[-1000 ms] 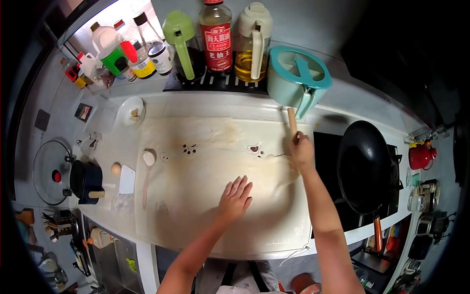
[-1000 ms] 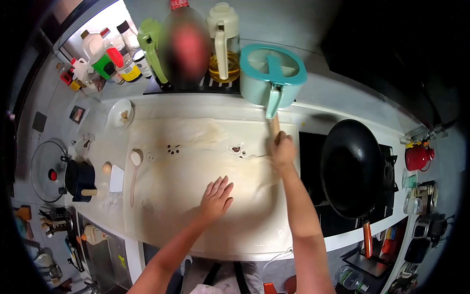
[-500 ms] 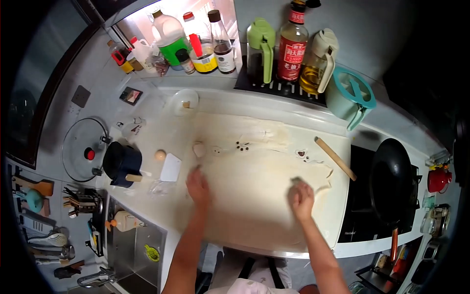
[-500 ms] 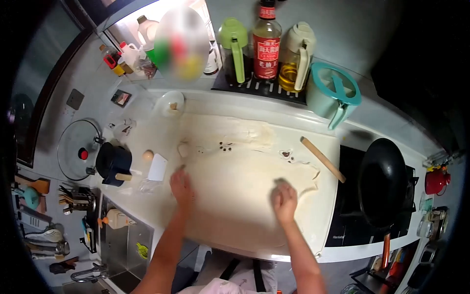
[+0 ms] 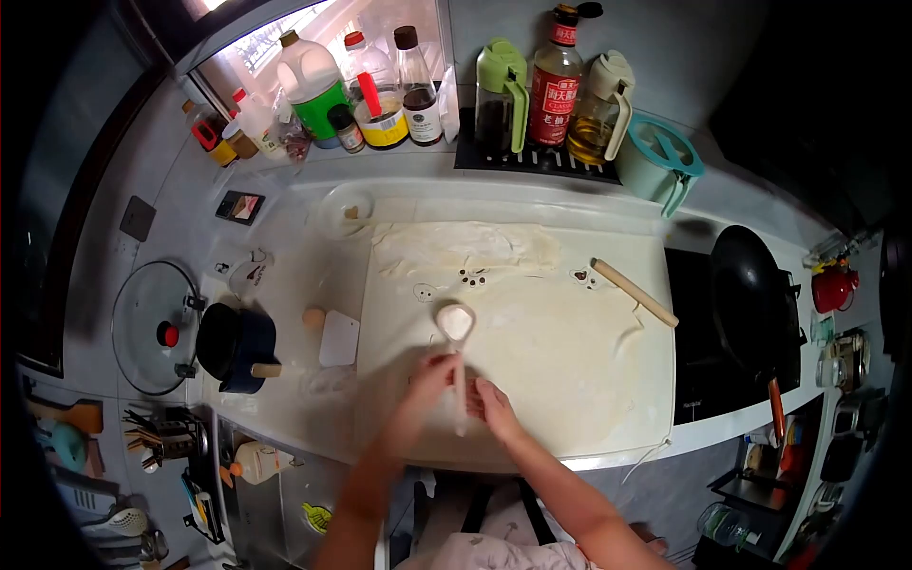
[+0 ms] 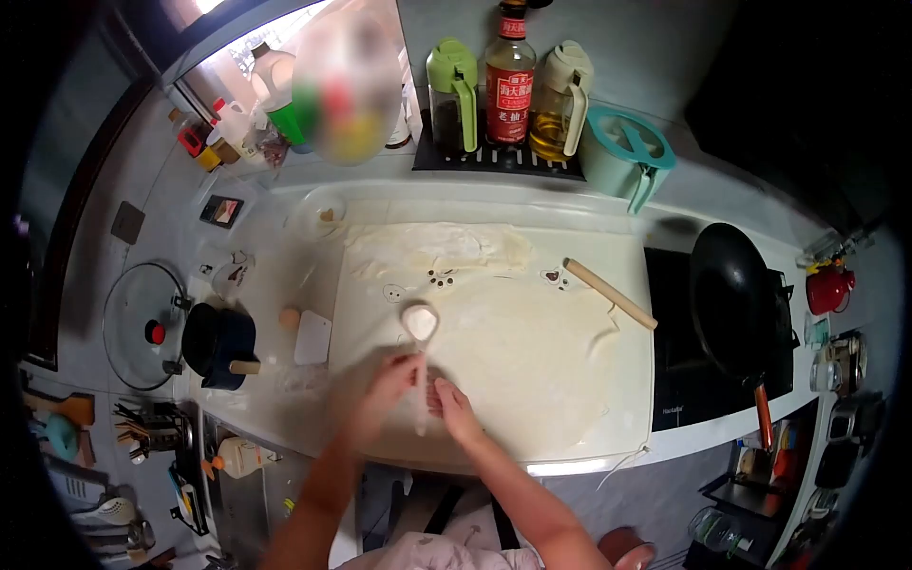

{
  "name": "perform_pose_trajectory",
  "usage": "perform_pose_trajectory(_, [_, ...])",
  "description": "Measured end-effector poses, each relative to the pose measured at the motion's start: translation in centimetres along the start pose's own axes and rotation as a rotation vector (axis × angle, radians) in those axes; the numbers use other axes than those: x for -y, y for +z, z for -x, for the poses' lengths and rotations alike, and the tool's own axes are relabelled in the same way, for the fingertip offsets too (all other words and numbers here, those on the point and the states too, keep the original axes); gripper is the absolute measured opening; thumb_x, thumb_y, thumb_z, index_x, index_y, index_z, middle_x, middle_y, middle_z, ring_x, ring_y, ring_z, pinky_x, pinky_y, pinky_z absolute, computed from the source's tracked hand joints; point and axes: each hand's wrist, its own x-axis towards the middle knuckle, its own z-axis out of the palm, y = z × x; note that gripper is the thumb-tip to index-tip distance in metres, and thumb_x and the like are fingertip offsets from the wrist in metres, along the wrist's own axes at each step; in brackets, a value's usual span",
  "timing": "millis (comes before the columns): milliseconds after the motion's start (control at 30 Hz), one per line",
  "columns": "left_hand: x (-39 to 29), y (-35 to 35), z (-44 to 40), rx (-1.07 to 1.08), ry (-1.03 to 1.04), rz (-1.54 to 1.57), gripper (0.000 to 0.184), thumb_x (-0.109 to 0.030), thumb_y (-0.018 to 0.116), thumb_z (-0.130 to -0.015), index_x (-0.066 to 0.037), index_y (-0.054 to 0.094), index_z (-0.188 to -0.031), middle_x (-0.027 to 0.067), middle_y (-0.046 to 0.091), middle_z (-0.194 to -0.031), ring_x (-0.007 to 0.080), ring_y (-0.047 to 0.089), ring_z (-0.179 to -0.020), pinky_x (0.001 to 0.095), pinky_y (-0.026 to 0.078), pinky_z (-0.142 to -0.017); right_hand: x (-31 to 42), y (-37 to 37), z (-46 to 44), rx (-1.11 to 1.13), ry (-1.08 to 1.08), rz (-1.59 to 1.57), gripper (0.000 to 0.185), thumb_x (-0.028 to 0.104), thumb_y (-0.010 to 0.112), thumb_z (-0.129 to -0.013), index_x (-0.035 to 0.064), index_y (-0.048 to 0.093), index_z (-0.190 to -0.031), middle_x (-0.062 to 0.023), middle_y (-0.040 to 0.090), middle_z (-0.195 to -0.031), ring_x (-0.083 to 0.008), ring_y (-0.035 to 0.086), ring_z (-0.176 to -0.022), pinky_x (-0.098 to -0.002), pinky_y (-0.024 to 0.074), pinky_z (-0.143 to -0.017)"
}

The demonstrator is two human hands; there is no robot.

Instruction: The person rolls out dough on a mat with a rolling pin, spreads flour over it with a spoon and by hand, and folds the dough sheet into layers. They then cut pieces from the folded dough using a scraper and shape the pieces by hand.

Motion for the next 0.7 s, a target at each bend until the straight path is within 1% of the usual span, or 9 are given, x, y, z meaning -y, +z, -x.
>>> perform_pose_trajectory(100, [1.1,5.9,2.4,-0.142,-0.041,0.042,0.022,-0.025,0.07,-0.087,-0.004,0.066,-0.086,0.0019,0.063,-0.075,0.0104,0.059,-0.063,0.0257,0.049,-0.055,1.3,0.1,2.2,-0.1,0.044,0.101,0.033,0.028,0.051,-0.099,0.0065,0.055,-0.123,-0.0059,0.063,-0.089,-0.0125,0.058,-0.066,-0.0222,0.0464,-0.06])
perform_pose_trajectory(233, [5.9,8.7,0.2,-0.173,0.109,0.203,0.025,-0.027,0.063,-0.092,-0.006,0.06,-0.104,0.0023,0.063,-0.091,0.0092,0.058,-0.07,0.0257,0.049,-0.058,-1.0,-4.5,2.7,-0.278,-0.467,0.524,0.024,0.022,0.051,-0.097,0.0037,0.059,-0.111,-0.0062,0.059,-0.066,-0.0167,0.055,-0.053,-0.0324,0.0456,-0.049])
perform_pose_trajectory(267, [6.1,8.5,-1.0,-0.132,0.063,0.351,0.031,-0.031,0.053,-0.097,-0.005,0.057,-0.114,0.0026,0.064,-0.1,0.0132,0.061,-0.083,0.0298,0.052,-0.072,-1.0,-5.5,3.0,-0.374,-0.553,0.687,0.022,0.018,0.052,-0.094,0.0044,0.06,-0.11,-0.0122,0.06,-0.061,-0.0248,0.059,-0.052,-0.0389,0.0472,-0.05])
perform_pose_trajectory(367, [4.1,11.0,-1.7,-0.064,0.077,0.88,0.036,-0.033,0.045,-0.099,-0.004,0.058,-0.116,0.0047,0.064,-0.109,0.0194,0.061,-0.097,0.035,0.049,-0.09,1.0,-6.6,5.7,-0.466,-0.605,1.133,0.023,0.017,0.054,-0.092,0.0055,0.06,-0.112,-0.0173,0.063,-0.065,-0.034,0.063,-0.057,-0.0439,0.0485,-0.053])
perform_pose_trajectory(400, [5.4,10.8,-3.1,0.075,0.147,0.902,0.036,-0.031,0.043,-0.1,-0.003,0.057,-0.118,0.0076,0.063,-0.114,0.0214,0.059,-0.108,0.0368,0.044,-0.1,1.1,-7.0,6.1,-0.483,-0.6,1.149,0.023,0.016,0.055,-0.092,0.0056,0.06,-0.112,-0.0182,0.063,-0.066,-0.0357,0.063,-0.059,-0.0449,0.0488,-0.054])
perform_pose_trajectory(467, [7.1,11.1,-5.1,0.216,0.203,0.921,0.037,-0.03,0.044,-0.099,-0.003,0.056,-0.12,0.0087,0.063,-0.116,0.0217,0.059,-0.108,0.0368,0.045,-0.099,1.5,-7.9,6.5,-0.515,-0.598,1.183,0.024,0.016,0.056,-0.09,0.0059,0.06,-0.112,-0.02,0.064,-0.069,-0.0392,0.063,-0.064,-0.047,0.0494,-0.056])
perform_pose_trajectory(567, [7.5,12.5,-5.1,0.268,0.19,1.0,0.033,-0.021,0.045,-0.098,-0.002,0.056,-0.122,0.0097,0.063,-0.116,0.0214,0.06,-0.107,0.036,0.046,-0.097,1.0,-10.2,6.1,-0.463,-0.616,1.047,0.022,0.016,0.055,-0.093,0.0067,0.061,-0.112,-0.0143,0.063,-0.064,-0.0306,0.061,-0.052,-0.0389,0.0464,-0.047])
perform_pose_trajectory(667, [5.5,13.7,-3.2,0.058,0.24,0.803,0.029,-0.007,0.047,-0.095,-0.001,0.056,-0.122,0.0094,0.063,-0.116,0.0202,0.06,-0.106,0.0339,0.048,-0.095,3.7,-10.9,7.0,-0.163,-0.032,0.122,0.023,0.016,0.053,-0.096,0.0074,0.06,-0.115,-0.004,0.056,-0.061,-0.0147,0.047,-0.043,-0.027,0.0353,-0.04])
perform_pose_trajectory(700, [4.9,13.8,-2.9,-0.039,0.274,0.687,0.03,-0.003,0.047,-0.094,0.0,0.056,-0.122,0.0092,0.063,-0.116,0.0198,0.061,-0.106,0.0331,0.048,-0.094,4.6,-11.2,7.7,-0.156,0.001,0.042,0.023,0.016,0.053,-0.096,0.0075,0.06,-0.116,-0.0018,0.053,-0.062,-0.0112,0.043,-0.044,-0.0243,0.0319,-0.04])
